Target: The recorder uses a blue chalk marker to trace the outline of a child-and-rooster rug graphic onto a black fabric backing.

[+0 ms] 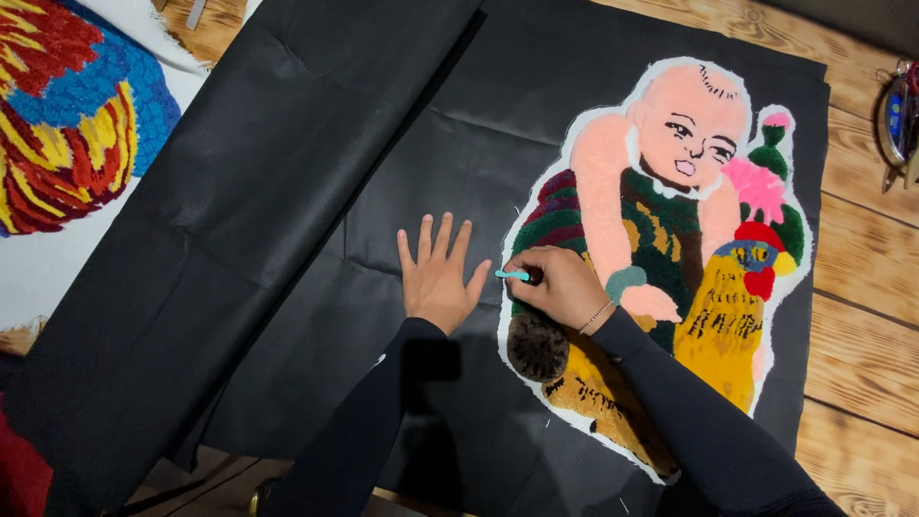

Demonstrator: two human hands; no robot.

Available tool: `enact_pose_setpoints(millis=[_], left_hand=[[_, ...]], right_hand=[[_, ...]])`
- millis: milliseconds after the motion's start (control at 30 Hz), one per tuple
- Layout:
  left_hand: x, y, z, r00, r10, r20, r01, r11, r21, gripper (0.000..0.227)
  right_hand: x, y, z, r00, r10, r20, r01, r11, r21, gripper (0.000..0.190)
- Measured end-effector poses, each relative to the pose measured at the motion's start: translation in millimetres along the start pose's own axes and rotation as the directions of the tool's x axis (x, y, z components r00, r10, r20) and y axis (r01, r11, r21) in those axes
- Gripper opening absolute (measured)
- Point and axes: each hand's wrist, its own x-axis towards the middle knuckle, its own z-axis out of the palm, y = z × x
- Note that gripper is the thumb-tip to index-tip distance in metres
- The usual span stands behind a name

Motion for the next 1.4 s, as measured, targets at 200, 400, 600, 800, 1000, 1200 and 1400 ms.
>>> enact_pose_setpoints(millis=[200,400,600,800,1000,1200,1400], left_hand=[[-8.0,-2.9,5.3,0.999,-0.033,-0.014,0.032,0.997,-0.071,0.066],[-5.1,-6.5,3.8,0.999,-0.047,0.012,0.049,0.988,-0.147,0.066],[-5.9,-5.3,-1.2,0.999,-0.029,0.015,0.031,0.982,-0.185,0.064],[-16.0,-11.9,0.0,0.999,0.023,-0.038,-0.031,0.978,-0.206,0.061],[-24.5,-12.6,-3.9,0.992,0.117,-0.055,-0.126,0.964,-0.234,0.059],[-30.6,-15.6,-6.5,0.985,0.166,-0.043,-0.171,0.958,-0.23,0.062],[-42.3,-19.9,-14.3,0.965,0.261,0.017,-0.248,0.934,-0.257,0.063]], right_hand=[[-5.2,2.0,-0.6,0.995,-0.083,0.057,0.08,0.996,0.048,0.02],[-10.6,-2.4,1.0,0.992,-0.102,0.076,0.102,0.995,0.007,0.019],[-22.4,-11.3,0.4,0.991,-0.108,0.078,0.109,0.994,-0.01,0.019],[-36.4,-19.5,16.1,0.998,-0.042,0.035,0.046,0.992,-0.113,0.018],[-48.0,-22.9,23.4,0.999,-0.028,-0.034,0.023,0.991,-0.134,0.02],[-68.8,-33.5,29.5,0.994,-0.073,-0.082,0.058,0.984,-0.17,0.018],[-114.2,-40.9,57.8,0.938,0.037,-0.344,-0.004,0.995,0.097,0.019]])
